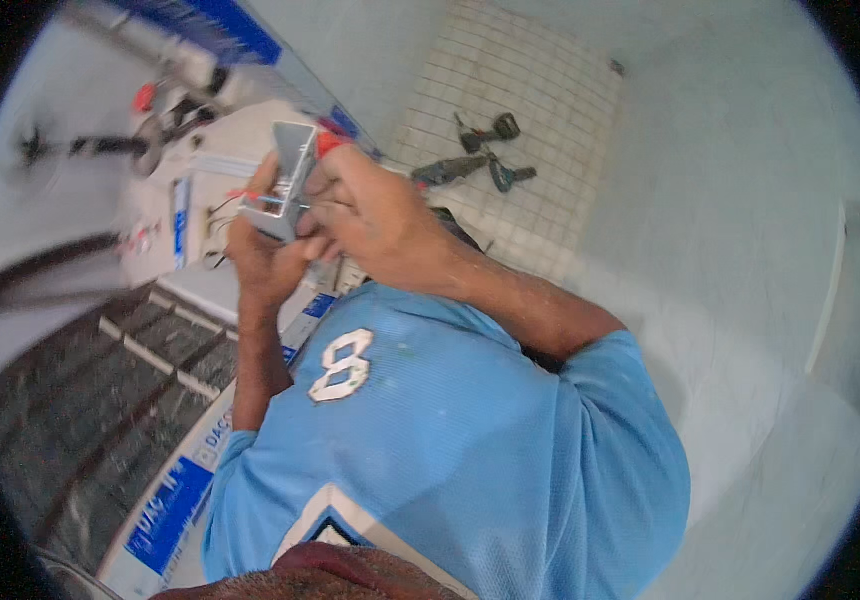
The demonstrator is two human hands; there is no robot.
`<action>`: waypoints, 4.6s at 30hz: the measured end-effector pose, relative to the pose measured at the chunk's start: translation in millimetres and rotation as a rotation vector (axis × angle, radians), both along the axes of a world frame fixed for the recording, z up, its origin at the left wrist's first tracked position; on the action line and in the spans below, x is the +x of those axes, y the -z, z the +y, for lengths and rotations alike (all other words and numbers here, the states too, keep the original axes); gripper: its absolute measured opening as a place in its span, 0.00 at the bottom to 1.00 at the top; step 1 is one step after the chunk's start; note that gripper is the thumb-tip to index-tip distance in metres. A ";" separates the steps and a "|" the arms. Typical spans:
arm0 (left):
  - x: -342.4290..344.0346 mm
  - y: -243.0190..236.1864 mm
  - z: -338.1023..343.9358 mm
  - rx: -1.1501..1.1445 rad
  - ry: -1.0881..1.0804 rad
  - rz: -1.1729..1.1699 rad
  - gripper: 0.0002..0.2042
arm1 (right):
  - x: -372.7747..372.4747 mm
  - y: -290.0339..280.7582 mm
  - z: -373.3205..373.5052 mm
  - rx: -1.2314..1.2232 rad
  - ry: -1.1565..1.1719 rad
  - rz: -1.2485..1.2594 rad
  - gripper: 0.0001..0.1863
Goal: The person installs aluminum profiles along the top of a doorway. They position the profile, drill pilot holes, and secure it with screws using a cordless drill and a hammer drill. The person also handles small metal parts and fasteners during the process.
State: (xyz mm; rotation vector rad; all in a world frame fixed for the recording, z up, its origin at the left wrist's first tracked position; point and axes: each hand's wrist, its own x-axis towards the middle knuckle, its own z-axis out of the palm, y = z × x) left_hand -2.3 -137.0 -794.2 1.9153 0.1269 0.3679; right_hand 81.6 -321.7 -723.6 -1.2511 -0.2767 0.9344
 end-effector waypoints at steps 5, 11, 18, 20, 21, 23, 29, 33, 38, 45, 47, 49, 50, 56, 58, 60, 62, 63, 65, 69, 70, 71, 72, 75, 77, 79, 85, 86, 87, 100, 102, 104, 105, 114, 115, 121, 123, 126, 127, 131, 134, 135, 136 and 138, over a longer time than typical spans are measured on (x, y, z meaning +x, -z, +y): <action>16.2 23.0 -12.2 -0.217 0.178 0.177 0.41 | 4.5 39.1 -21.8 -0.141 -0.002 -0.250 0.14; 69.0 58.3 -28.6 -0.488 0.348 0.437 0.39 | 27.8 89.9 -57.6 -0.220 0.163 -0.365 0.14; 136.6 138.3 -65.9 -0.244 0.558 0.751 0.38 | 81.2 337.3 -193.2 -0.677 0.302 -0.193 0.14; 163.0 168.6 -80.4 -0.167 0.620 0.725 0.37 | 90.5 467.7 -245.1 -1.229 0.037 -0.314 0.18; 177.0 185.4 -87.7 -0.129 0.638 0.713 0.37 | 101.1 517.8 -262.0 -1.308 -0.019 -0.299 0.20; 206.1 215.9 -99.6 -0.093 0.648 0.886 0.38 | 114.8 613.3 -280.1 -1.395 -0.103 -0.315 0.19; 223.7 412.9 -101.4 -0.292 0.507 0.816 0.38 | 201.7 899.5 -306.8 -1.473 -0.311 -0.712 0.12; 251.8 494.6 -107.0 -0.181 0.622 0.666 0.36 | 226.7 987.0 -368.2 -1.537 -0.392 -0.944 0.22; 256.8 518.4 -103.4 -0.143 0.600 0.684 0.36 | 216.8 975.6 -357.1 -1.542 -0.471 -0.980 0.18; 233.1 463.6 -84.8 -0.230 0.437 0.748 0.37 | 135.0 881.7 -337.3 -1.506 -0.411 -0.222 0.26; 218.9 448.7 -78.4 -0.256 0.394 0.677 0.37 | 111.3 865.3 -344.5 -1.442 -0.478 -0.208 0.27; 208.4 413.9 -69.0 -0.217 0.358 0.692 0.37 | 99.3 822.2 -326.2 -1.418 -0.539 -0.195 0.28; 204.1 397.9 -64.7 -0.204 0.351 0.701 0.37 | 87.1 798.3 -319.3 -1.434 -0.553 -0.182 0.29; 144.8 279.0 -44.3 -0.170 0.249 0.563 0.34 | 67.3 636.8 -272.9 -1.382 -0.718 -0.297 0.30; 118.6 233.7 -31.1 -0.271 0.195 0.547 0.33 | 69.4 585.8 -258.1 -1.331 -0.775 -0.366 0.29; 81.0 206.9 -13.7 -0.336 0.130 0.490 0.33 | 74.3 534.0 -233.2 -1.310 -0.829 -0.381 0.28; 43.8 183.6 6.4 -0.385 0.030 0.423 0.34 | 86.3 502.8 -203.0 -1.269 -0.944 -0.493 0.26; 26.6 169.5 12.1 -0.439 -0.038 0.381 0.35 | 94.3 484.1 -187.1 -1.281 -0.978 -0.499 0.26; -11.8 157.2 24.8 -0.542 -0.172 0.267 0.36 | 105.4 448.3 -143.6 -1.268 -1.078 -0.546 0.27; -72.5 132.1 56.8 -0.409 -0.347 0.178 0.34 | 102.4 407.7 -63.3 -1.117 -1.268 -0.799 0.29; -84.9 128.3 59.6 -0.422 -0.392 0.132 0.34 | 100.1 408.3 -46.1 -1.058 -1.285 -0.881 0.29; -95.2 125.1 61.5 -0.434 -0.435 0.085 0.34 | 96.3 414.4 -31.9 -1.007 -1.235 -0.972 0.28; -100.4 124.6 64.9 -0.446 -0.465 0.051 0.34 | 91.4 407.8 -11.4 -0.991 -1.234 -1.008 0.27; -119.0 128.2 80.4 -0.312 -0.606 0.009 0.34 | 71.0 404.3 49.0 -0.926 -1.228 -1.127 0.26; -129.6 133.2 91.0 -0.252 -0.677 0.028 0.34 | 61.8 419.7 84.2 -0.832 -1.223 -1.228 0.24; -139.1 140.2 98.3 -0.214 -0.744 0.047 0.34 | 53.4 435.6 124.4 -0.828 -1.290 -1.261 0.24; -166.8 179.8 119.9 -0.259 -0.911 0.256 0.36 | 20.2 501.2 209.9 -0.834 -1.401 -1.164 0.25; -169.9 187.4 123.3 -0.311 -0.952 0.241 0.37 | 14.1 516.8 225.3 -0.838 -1.403 -1.138 0.26; -174.8 194.2 121.1 -0.367 -0.993 0.231 0.37 | 9.1 533.2 238.9 -0.876 -1.444 -1.097 0.26; -193.8 362.6 156.9 -0.436 -1.256 0.465 0.40 | -44.4 868.8 354.0 -0.864 -1.264 -1.059 0.24; -195.4 390.9 156.2 -0.475 -1.268 0.418 0.39 | -45.3 894.9 355.3 -0.892 -1.169 -1.134 0.28; -195.9 416.5 162.5 -0.490 -1.268 0.392 0.39 | -45.5 919.0 362.8 -0.914 -1.087 -1.205 0.28; -193.0 414.5 167.2 -0.499 -1.265 0.420 0.38 | -48.2 918.2 358.2 -0.922 -1.128 -1.185 0.28; -172.8 311.0 203.0 -0.554 -1.359 0.263 0.41 | -53.3 494.9 417.5 -0.289 -0.833 -0.232 0.15; -166.6 286.2 211.1 -0.537 -1.344 0.243 0.41 | -49.9 417.4 413.1 -0.229 -0.842 -0.246 0.13; -127.1 143.8 246.3 -0.360 -1.210 -0.098 0.40 | -56.0 187.5 406.6 0.189 -0.778 -0.550 0.15; -118.7 99.5 250.2 -0.279 -1.163 -0.165 0.39 | -51.4 150.2 407.9 0.223 -0.695 -0.624 0.14; -109.2 47.0 253.5 0.057 -1.131 -0.171 0.38 | -38.2 98.2 403.4 0.319 -0.574 -0.558 0.11; -99.6 22.9 256.1 0.093 -1.085 -0.271 0.37 | -35.4 83.6 402.6 0.390 -0.521 -0.532 0.09; -74.9 -69.1 261.6 0.426 -1.083 -0.260 0.34 | -9.5 17.3 406.5 0.573 -0.398 -0.690 0.06; -55.7 -128.4 262.9 0.586 -1.002 -0.316 0.33 | 9.5 -27.3 407.0 0.694 -0.335 -0.623 0.05; -53.5 -146.0 264.6 0.547 -1.000 -0.278 0.32 | 13.8 -42.6 408.7 0.816 -0.274 -0.589 0.05; -49.5 -171.8 263.8 0.552 -1.003 -0.226 0.33 | 18.4 -58.1 410.7 0.826 -0.265 -0.602 0.05; -37.9 -237.0 255.9 0.597 -1.011 -0.141 0.33 | 30.9 -99.1 413.5 0.879 -0.224 -0.635 0.06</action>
